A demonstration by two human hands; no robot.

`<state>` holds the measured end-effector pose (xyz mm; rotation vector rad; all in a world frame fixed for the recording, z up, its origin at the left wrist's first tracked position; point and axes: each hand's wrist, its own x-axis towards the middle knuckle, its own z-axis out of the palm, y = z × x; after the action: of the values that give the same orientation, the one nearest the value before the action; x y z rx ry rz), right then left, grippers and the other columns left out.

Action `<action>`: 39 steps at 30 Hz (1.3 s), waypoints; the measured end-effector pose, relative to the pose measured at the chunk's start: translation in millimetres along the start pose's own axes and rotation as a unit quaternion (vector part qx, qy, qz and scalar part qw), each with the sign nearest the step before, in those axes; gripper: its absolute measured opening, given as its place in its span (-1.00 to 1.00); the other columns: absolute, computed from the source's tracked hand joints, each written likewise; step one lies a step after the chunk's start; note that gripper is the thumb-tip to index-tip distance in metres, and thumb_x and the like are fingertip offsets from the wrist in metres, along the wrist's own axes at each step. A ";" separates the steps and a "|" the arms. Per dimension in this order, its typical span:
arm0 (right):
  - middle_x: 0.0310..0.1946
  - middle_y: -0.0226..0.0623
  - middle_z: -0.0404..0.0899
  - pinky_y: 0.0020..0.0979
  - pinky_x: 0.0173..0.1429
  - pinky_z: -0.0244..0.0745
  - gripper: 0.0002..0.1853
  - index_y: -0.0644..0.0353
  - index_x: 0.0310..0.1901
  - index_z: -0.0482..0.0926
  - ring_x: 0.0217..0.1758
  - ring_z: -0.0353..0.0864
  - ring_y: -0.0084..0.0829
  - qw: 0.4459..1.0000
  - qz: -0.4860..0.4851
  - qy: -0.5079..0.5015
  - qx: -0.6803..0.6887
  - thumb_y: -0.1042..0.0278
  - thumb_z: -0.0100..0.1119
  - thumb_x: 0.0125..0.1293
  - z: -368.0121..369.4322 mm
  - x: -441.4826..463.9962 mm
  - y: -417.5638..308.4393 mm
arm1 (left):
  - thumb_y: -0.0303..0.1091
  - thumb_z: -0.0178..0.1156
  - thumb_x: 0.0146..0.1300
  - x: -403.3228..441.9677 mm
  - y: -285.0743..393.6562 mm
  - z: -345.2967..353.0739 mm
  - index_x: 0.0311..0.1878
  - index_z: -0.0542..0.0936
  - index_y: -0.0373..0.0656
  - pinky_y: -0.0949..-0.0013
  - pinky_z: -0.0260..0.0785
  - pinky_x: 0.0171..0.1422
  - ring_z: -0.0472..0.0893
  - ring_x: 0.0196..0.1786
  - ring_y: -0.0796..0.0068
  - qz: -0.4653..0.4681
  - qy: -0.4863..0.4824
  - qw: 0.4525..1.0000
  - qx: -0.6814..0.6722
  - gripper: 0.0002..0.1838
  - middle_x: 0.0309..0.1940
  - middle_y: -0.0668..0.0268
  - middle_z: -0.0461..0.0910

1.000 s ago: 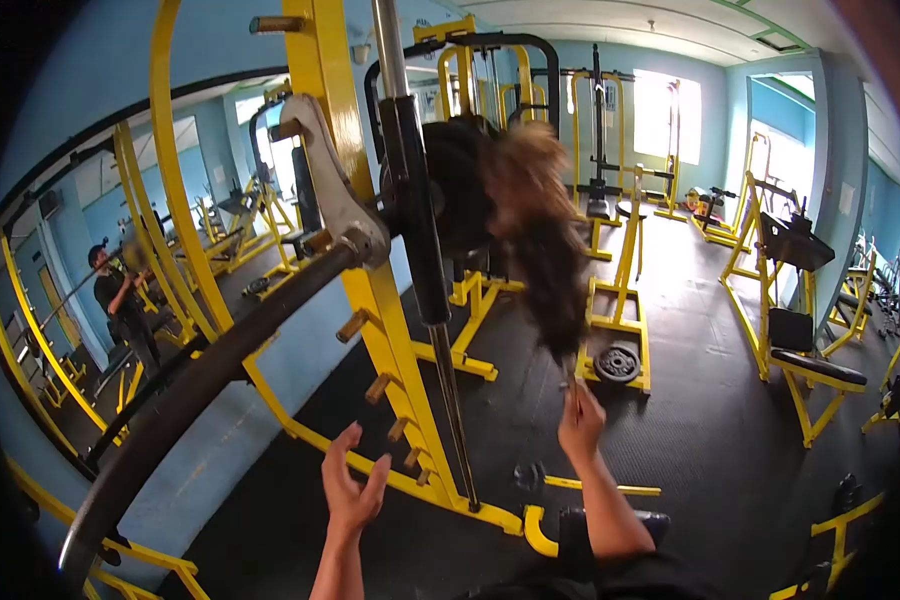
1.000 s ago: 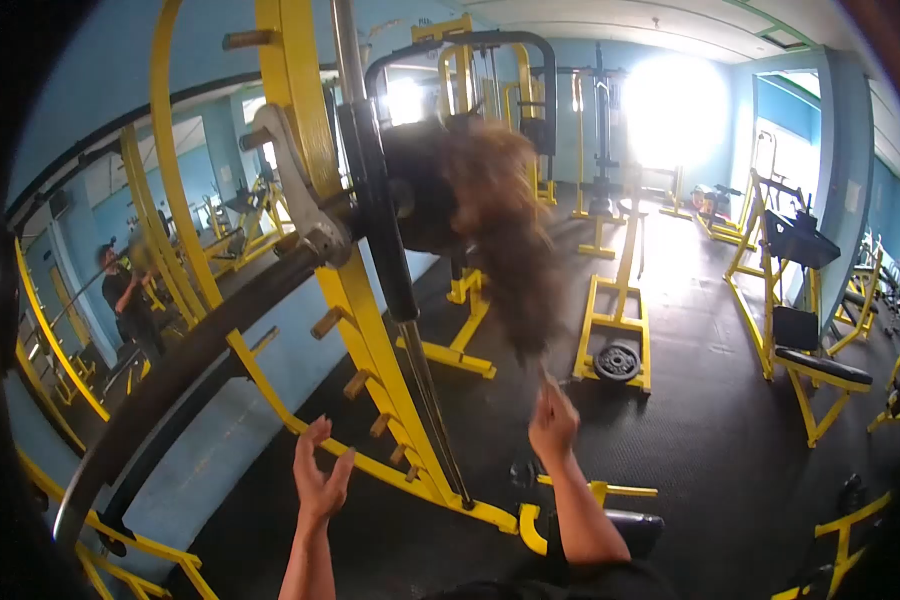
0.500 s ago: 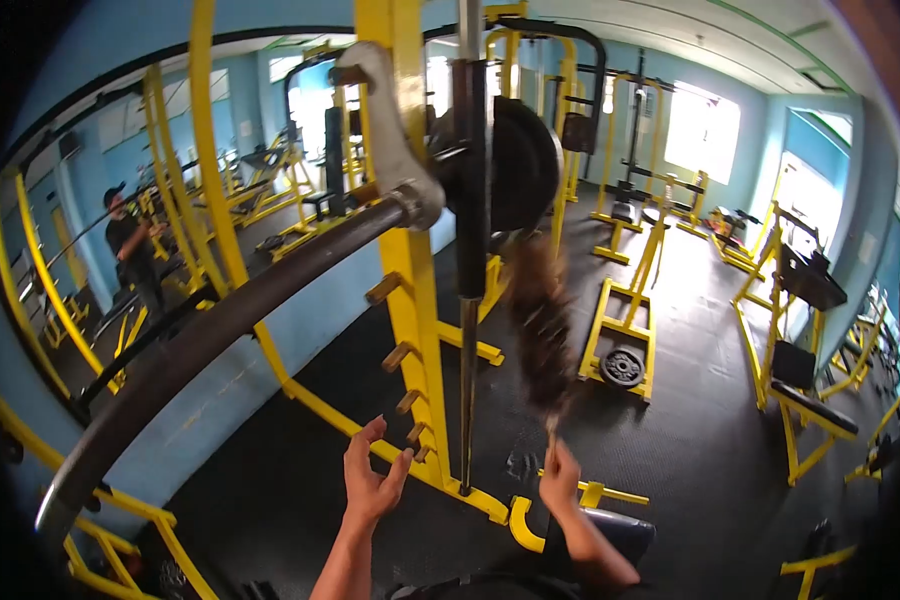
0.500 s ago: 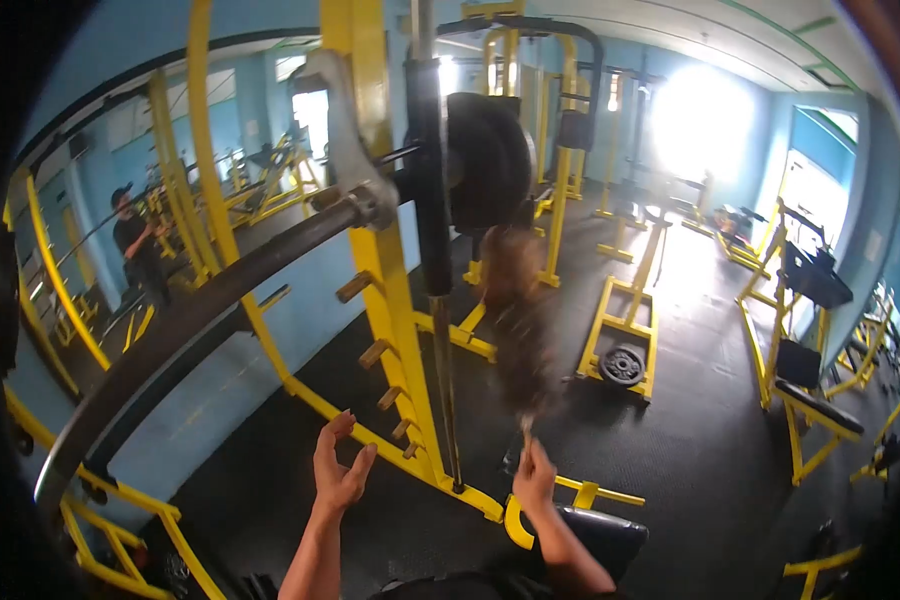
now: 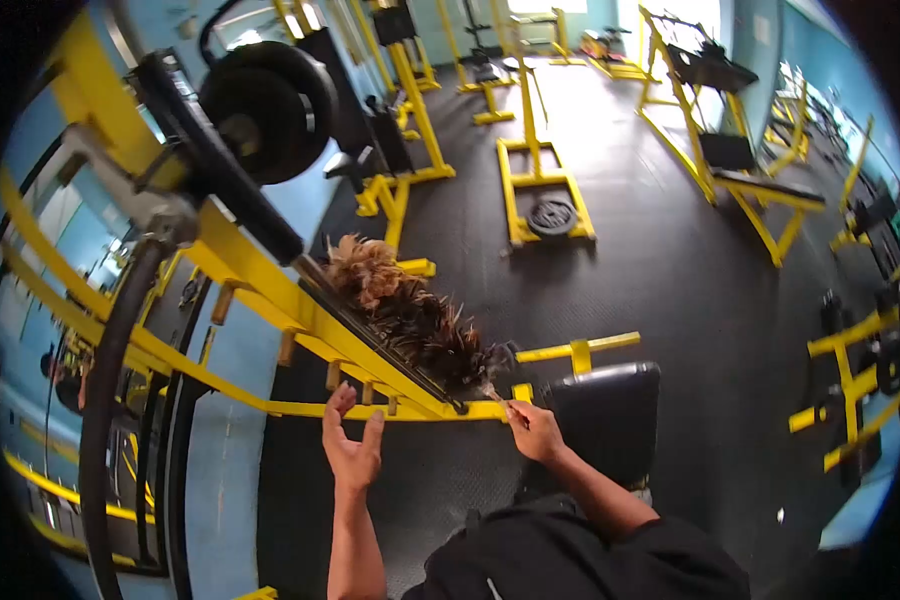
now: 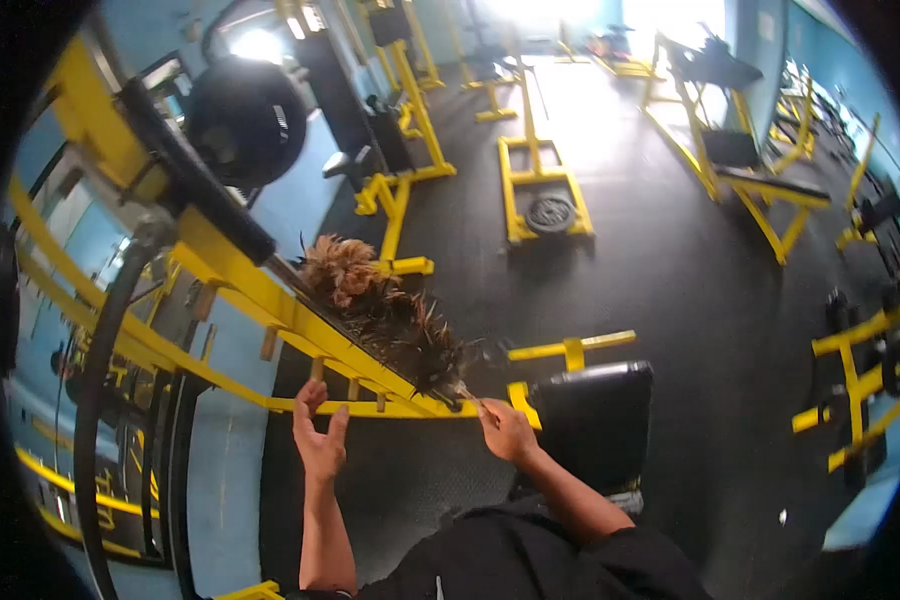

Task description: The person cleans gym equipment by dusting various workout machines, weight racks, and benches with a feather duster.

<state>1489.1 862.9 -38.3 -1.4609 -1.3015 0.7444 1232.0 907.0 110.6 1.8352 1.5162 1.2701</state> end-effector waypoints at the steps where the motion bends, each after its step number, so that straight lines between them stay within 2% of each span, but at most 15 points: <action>1: -0.52 -0.05 0.51 -0.32 -0.40 0.38 -0.80 0.25 -0.17 0.55 -0.48 0.54 -0.11 1.000 0.029 0.002 -0.007 0.32 0.10 0.29 -4.3 -9.5 7.2 | -0.30 0.29 0.10 1.2 -1.5 2.0 0.19 0.37 -0.31 0.21 0.22 0.28 0.45 0.16 0.22 0.005 -0.004 1.000 0.002 -0.41 0.07 0.02 0.47; 2: -0.59 -0.23 0.47 -0.50 -0.44 0.34 -0.78 0.33 -0.17 0.56 -0.56 0.43 -0.58 0.999 0.046 0.023 -0.003 0.35 0.12 0.29 -7.9 -20.6 12.3 | -0.30 0.29 0.10 2.1 -3.5 4.5 0.19 0.37 -0.31 0.21 0.22 0.28 0.45 0.16 0.22 0.003 -0.017 1.000 0.002 -0.41 0.07 0.02 0.47; 8: -0.62 -0.56 0.40 -0.57 -0.52 0.21 -0.74 0.34 -0.17 0.58 -0.58 0.30 -0.72 0.960 0.202 0.181 0.064 0.28 0.07 0.35 -13.1 -72.6 45.4 | -0.21 0.25 0.15 15.2 -25.0 3.2 0.22 0.35 -0.26 0.19 0.23 0.27 0.44 0.15 0.23 -0.015 -0.088 0.996 0.009 -0.40 0.08 0.04 0.46; 11: -0.56 -0.41 0.49 -0.47 -0.40 0.34 -0.66 0.35 -0.11 0.58 -0.49 0.40 -0.60 0.942 0.266 0.192 0.065 0.19 0.07 0.35 -25.5 -80.1 50.6 | -0.13 0.27 0.12 28.5 -41.4 24.0 0.25 0.33 -0.20 0.15 0.22 0.26 0.42 0.15 0.22 -0.012 -0.120 0.993 -0.005 -0.34 0.11 0.06 0.44; 17: -0.57 -0.46 0.46 -0.51 -0.42 0.30 -0.66 0.33 -0.10 0.59 -0.50 0.35 -0.65 0.940 0.280 0.183 0.069 0.17 0.09 0.35 -42.9 -59.6 53.4 | -0.29 0.27 0.14 45.0 -48.3 76.8 0.22 0.34 -0.30 0.23 0.25 0.28 0.44 0.15 0.25 -0.069 -0.136 0.987 -0.056 -0.40 0.06 0.02 0.46; 20: -0.62 -0.64 0.35 -0.59 -0.54 0.13 -0.72 0.34 -0.11 0.59 -0.58 0.21 -0.77 0.956 0.233 0.170 0.056 0.26 0.07 0.38 -47.8 -32.9 60.0 | -0.30 0.27 0.14 53.2 -46.8 94.9 0.23 0.34 -0.25 0.26 0.25 0.28 0.46 0.13 0.28 -0.092 -0.145 0.984 -0.055 -0.40 0.07 0.06 0.47; 22: -0.55 -0.44 0.50 -0.52 -0.38 0.34 -0.69 0.33 -0.11 0.60 -0.46 0.39 -0.67 0.957 0.256 0.122 0.052 0.21 0.08 0.35 -56.4 -1.6 47.8 | -0.32 0.27 0.14 59.0 -50.5 103.1 0.26 0.33 -0.21 0.27 0.26 0.27 0.48 0.12 0.28 -0.106 -0.158 0.980 -0.064 -0.39 0.08 0.08 0.47; 25: -0.54 -0.45 0.52 -0.52 -0.34 0.36 -0.70 0.32 -0.11 0.60 -0.45 0.39 -0.67 0.959 0.250 0.105 0.079 0.24 0.07 0.36 -47.3 47.9 55.8 | -0.27 0.24 0.18 77.8 -58.4 107.8 0.28 0.28 -0.20 0.20 0.27 0.25 0.46 0.14 0.24 -0.121 -0.182 0.971 -0.095 -0.38 0.12 0.03 0.42; 27: -0.53 -0.49 0.51 -0.54 -0.36 0.34 -0.72 0.31 -0.11 0.60 -0.46 0.37 -0.69 0.975 0.162 0.129 0.077 0.26 0.08 0.36 -31.5 88.0 58.7 | -0.31 0.27 0.14 90.7 -60.3 114.0 0.27 0.31 -0.23 0.25 0.28 0.25 0.47 0.12 0.28 -0.128 -0.168 0.969 -0.128 -0.37 0.09 0.06 0.46; 29: -0.54 -0.52 0.45 -0.59 -0.42 0.29 -0.77 0.30 -0.10 0.60 -0.48 0.33 -0.73 0.972 0.169 0.111 0.121 0.33 0.09 0.34 -22.6 137.6 28.8 | -0.29 0.26 0.16 110.8 -47.5 116.4 0.29 0.27 -0.24 0.21 0.24 0.27 0.44 0.16 0.25 -0.106 -0.190 0.965 -0.143 -0.35 0.12 0.05 0.43; 31: -0.57 -0.54 0.37 -0.62 -0.48 0.21 -0.79 0.31 -0.08 0.58 -0.51 0.28 -0.75 0.961 0.078 0.088 0.250 0.40 0.08 0.34 -8.9 186.0 -3.2 | -0.24 0.27 0.16 129.6 -32.1 112.8 0.36 0.15 -0.22 0.17 0.18 0.31 0.39 0.22 0.22 -0.085 -0.209 0.964 -0.140 -0.24 0.18 0.04 0.36; 33: -0.56 -0.59 0.36 -0.63 -0.47 0.21 -0.76 0.33 0.00 0.53 -0.52 0.27 -0.76 0.985 -0.047 0.059 0.153 0.45 0.02 0.37 -4.1 235.8 -44.6 | -0.16 0.22 0.18 152.0 -12.7 111.9 0.42 -0.02 -0.21 0.18 0.18 0.31 0.34 0.25 0.20 -0.016 -0.183 0.976 -0.117 -0.15 0.24 0.02 0.26; 34: -0.56 -0.57 0.36 -0.63 -0.47 0.21 -0.76 0.33 0.00 0.52 -0.52 0.27 -0.75 0.981 -0.105 0.049 0.158 0.46 0.01 0.37 -2.0 259.2 -66.6 | 0.13 0.17 0.17 162.6 -2.2 109.2 0.45 -0.18 -0.19 0.07 0.03 0.39 0.21 0.36 0.12 -0.020 -0.189 0.974 -0.122 0.02 0.36 -0.02 0.06; 38: -0.57 -0.56 0.36 -0.64 -0.47 0.20 -0.76 0.35 0.01 0.51 -0.53 0.26 -0.75 0.961 -0.191 0.013 0.201 0.45 0.00 0.38 24.5 315.8 -117.4 | 0.47 -0.03 0.09 187.1 35.4 94.8 0.47 -0.32 -0.18 -0.10 -0.27 0.46 -0.21 0.51 0.01 0.061 -0.141 0.985 -0.074 0.18 0.47 -0.07 -0.35; 39: -0.57 -0.56 0.36 -0.64 -0.47 0.20 -0.76 0.35 0.01 0.51 -0.53 0.26 -0.75 0.959 -0.197 0.010 0.204 0.45 0.00 0.38 31.2 324.1 -117.0 | 0.47 -0.03 0.09 189.4 32.8 91.4 0.47 -0.32 -0.18 -0.10 -0.27 0.46 -0.21 0.51 0.01 0.065 -0.135 0.986 -0.071 0.18 0.47 -0.07 -0.35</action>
<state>1495.5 1172.7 115.6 -0.8451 -1.2789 0.6768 1322.7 1092.5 162.4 1.9455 1.1511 1.1020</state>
